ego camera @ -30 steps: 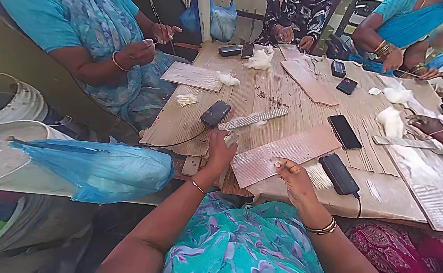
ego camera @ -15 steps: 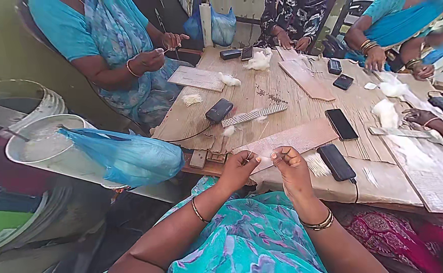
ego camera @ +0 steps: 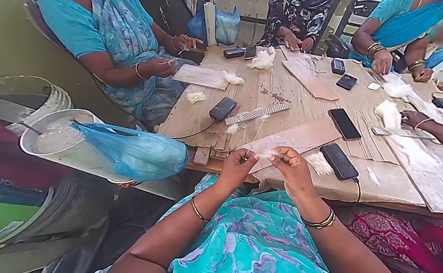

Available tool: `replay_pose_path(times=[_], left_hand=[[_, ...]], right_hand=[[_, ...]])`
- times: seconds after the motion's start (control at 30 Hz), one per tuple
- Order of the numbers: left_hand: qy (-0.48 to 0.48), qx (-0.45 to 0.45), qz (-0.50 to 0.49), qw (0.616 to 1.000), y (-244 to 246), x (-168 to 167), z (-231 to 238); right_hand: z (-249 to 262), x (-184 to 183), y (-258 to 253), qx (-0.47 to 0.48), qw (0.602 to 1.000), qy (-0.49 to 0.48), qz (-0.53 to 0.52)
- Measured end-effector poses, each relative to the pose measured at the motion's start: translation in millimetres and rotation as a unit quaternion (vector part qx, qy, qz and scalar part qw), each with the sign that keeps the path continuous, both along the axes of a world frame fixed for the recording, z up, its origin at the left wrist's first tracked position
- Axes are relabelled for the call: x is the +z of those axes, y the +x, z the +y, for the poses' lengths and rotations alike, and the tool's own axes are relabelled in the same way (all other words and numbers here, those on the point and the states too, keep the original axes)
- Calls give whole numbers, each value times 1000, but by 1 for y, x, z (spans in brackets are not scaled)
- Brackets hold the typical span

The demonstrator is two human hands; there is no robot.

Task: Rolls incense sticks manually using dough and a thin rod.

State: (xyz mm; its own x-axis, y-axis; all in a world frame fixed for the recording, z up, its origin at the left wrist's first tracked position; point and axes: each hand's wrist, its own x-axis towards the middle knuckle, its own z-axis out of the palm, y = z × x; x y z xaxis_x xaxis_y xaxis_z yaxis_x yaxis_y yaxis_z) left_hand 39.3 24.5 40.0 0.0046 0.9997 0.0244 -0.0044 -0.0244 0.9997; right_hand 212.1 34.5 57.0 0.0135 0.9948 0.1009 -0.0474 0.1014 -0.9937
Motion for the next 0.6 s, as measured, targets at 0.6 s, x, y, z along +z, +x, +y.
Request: replay_pose_path(times=[0.6], left_hand=[[-14, 1, -17, 1000, 5, -23, 23]], right_hand=[[24, -23, 5, 48, 998, -23, -39]])
